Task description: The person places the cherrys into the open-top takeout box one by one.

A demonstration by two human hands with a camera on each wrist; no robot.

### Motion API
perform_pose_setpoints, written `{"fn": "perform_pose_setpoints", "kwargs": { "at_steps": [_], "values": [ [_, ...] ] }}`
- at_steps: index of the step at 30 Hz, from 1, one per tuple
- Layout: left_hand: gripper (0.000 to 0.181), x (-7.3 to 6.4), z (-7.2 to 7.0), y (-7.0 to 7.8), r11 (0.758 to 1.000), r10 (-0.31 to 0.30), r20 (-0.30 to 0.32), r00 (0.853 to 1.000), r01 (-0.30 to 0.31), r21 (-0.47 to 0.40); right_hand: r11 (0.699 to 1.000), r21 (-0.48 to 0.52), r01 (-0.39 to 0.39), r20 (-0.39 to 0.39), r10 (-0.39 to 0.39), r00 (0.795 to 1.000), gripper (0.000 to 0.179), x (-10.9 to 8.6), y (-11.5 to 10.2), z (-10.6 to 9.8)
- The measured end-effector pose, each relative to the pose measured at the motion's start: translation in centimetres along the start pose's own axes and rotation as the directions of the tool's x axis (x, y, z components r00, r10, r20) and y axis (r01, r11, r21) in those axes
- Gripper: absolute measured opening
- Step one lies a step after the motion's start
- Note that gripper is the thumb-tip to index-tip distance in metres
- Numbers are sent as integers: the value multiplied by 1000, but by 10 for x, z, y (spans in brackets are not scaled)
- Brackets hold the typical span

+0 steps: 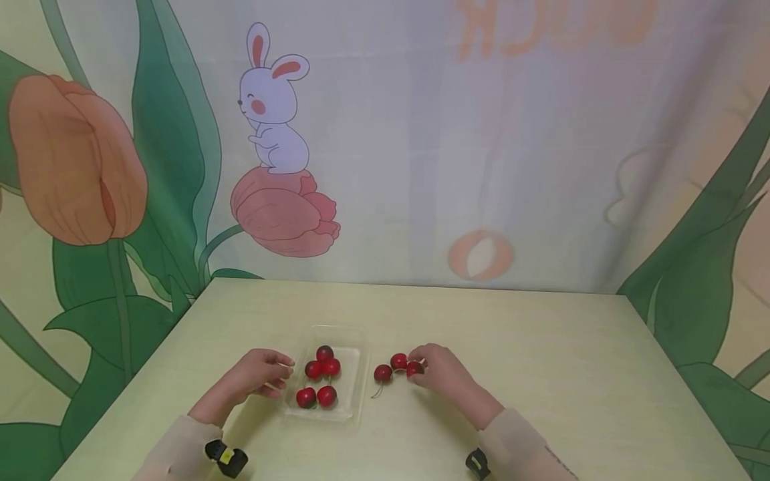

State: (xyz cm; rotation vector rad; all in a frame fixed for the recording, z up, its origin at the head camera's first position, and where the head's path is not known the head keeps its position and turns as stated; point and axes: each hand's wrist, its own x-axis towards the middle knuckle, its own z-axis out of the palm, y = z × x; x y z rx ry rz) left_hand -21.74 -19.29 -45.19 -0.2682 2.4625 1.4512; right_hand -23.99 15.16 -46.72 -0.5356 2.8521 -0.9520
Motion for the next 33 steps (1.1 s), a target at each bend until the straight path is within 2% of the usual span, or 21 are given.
{"fn": "perform_pose_setpoints", "kwargs": {
  "at_steps": [11,33],
  "values": [
    [24,2,0,-2,1000,0,4,1000,0,-2,998,-17,-68,19,68,997,24,9,6,6],
    [23,2,-1,-2,1000,-6,-2,1000,6,6,997,-57,-60,41,62,997,23,15,8,10]
  ]
}}
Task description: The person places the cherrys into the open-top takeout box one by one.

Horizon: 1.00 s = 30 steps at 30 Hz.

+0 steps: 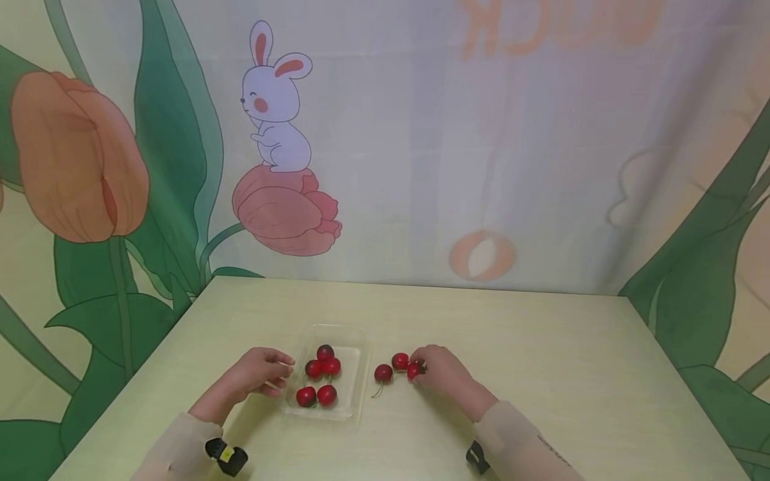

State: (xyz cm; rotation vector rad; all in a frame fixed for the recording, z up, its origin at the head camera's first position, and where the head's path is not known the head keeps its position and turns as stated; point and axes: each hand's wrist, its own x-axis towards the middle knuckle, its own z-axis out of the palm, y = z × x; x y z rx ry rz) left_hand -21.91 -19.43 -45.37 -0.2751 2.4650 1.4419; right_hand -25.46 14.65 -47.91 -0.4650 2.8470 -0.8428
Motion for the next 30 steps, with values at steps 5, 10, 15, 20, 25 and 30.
{"fn": "perform_pose_setpoints", "kwargs": {
  "at_steps": [5,10,15,20,25,30],
  "values": [
    [23,0,0,1,1000,2,0,1000,-2,2,1000,4,-3,-5,3,1000,23,-3,-2,-2],
    [23,1,0,0,1000,-7,-2,1000,7,9,1000,5,12,-4,-12,1000,23,-5,-5,-5],
    [23,1,1,0,1000,-9,-7,1000,9,4,998,0,57,-4,-57,998,23,-8,-6,-9],
    [23,0,1,1,1000,-11,-6,1000,11,10,996,-14,86,-20,-87,996,23,-9,-6,-12],
    [24,0,1,1,1000,-9,-5,1000,9,16,994,-23,110,-32,-110,993,23,-10,-10,-16],
    [25,1,1,1,1000,-10,-3,1000,10,17,990,-21,141,-36,-142,989,23,-10,-14,-19]
  ]
}}
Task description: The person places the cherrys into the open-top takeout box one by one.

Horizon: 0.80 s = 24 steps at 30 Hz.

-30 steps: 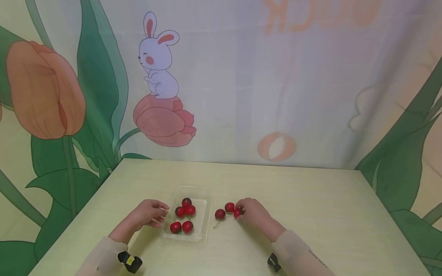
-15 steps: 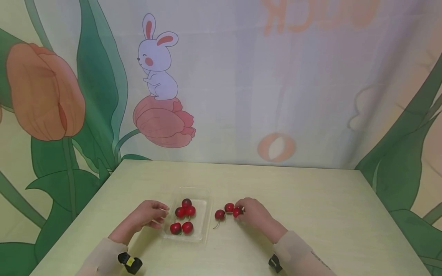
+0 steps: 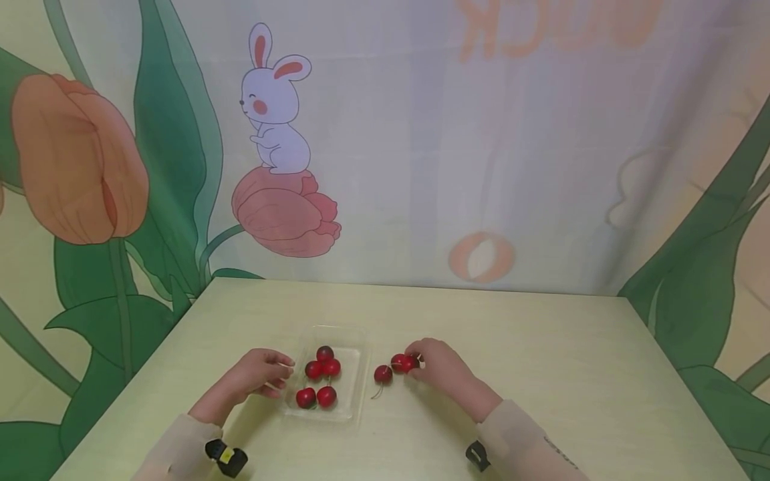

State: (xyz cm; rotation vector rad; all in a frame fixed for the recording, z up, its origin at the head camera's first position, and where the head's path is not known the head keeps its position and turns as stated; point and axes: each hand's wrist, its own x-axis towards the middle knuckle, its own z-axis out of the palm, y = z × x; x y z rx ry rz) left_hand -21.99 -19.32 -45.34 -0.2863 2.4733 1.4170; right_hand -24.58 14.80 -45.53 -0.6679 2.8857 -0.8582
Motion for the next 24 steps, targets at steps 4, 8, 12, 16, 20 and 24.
{"fn": "perform_pose_setpoints", "kwargs": {
  "at_steps": [4,8,12,16,20,24],
  "values": [
    [24,0,0,0,1000,6,2,1000,-6,-2,999,9,31,-1,-31,1000,22,0,-2,-3],
    [23,0,0,0,1000,13,2,1000,-13,-14,997,12,71,1,-71,997,22,1,-5,-8],
    [23,0,0,1,1000,21,5,1000,-21,-20,994,23,103,1,-103,995,23,3,-11,-12],
    [23,-2,0,1,1000,23,3,1000,-23,-22,994,36,104,3,-105,995,24,4,-17,-15],
    [23,-3,0,1,1000,18,3,1000,-18,-19,994,45,97,10,-98,995,23,7,-22,-16],
    [24,-3,0,2,1000,14,5,1000,-13,-14,993,55,102,23,-104,994,23,10,-28,-14]
  ]
}}
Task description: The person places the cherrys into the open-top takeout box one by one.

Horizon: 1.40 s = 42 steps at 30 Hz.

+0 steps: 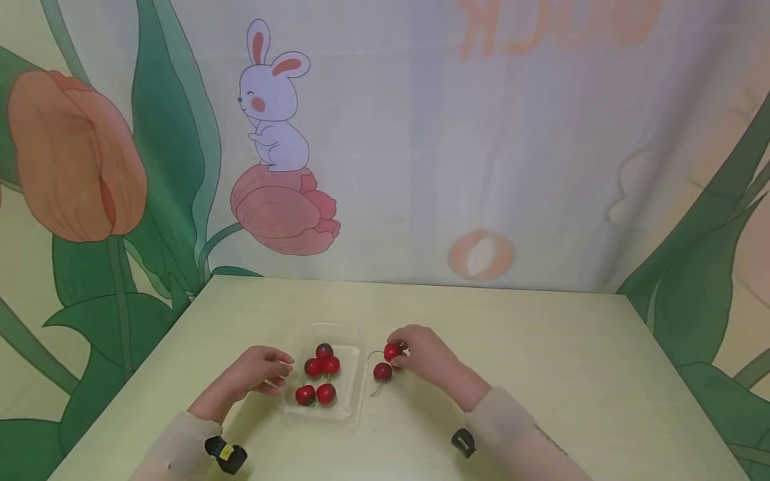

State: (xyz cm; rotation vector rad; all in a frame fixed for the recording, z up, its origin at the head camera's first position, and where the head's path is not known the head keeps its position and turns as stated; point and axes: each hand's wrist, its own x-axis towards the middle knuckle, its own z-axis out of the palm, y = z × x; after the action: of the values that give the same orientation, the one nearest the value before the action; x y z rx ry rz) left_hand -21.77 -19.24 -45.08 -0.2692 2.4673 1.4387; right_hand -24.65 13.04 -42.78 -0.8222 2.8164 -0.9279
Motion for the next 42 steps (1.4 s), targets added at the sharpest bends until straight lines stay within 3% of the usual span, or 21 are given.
{"fn": "perform_pose_setpoints", "kwargs": {
  "at_steps": [10,21,32,42],
  "values": [
    [25,1,-1,1,1000,-11,-3,1000,11,15,998,64,0,31,-2,1000,26,9,-16,8],
    [25,2,0,-2,1000,-3,-2,1000,3,9,998,54,-31,65,28,997,24,22,-37,24],
    [26,2,-1,-2,1000,11,20,1000,-11,-6,997,41,65,97,-69,993,22,33,-51,38],
    [26,2,0,-2,1000,4,10,1000,-4,0,996,22,92,130,-94,987,27,40,-62,51]
  ]
}}
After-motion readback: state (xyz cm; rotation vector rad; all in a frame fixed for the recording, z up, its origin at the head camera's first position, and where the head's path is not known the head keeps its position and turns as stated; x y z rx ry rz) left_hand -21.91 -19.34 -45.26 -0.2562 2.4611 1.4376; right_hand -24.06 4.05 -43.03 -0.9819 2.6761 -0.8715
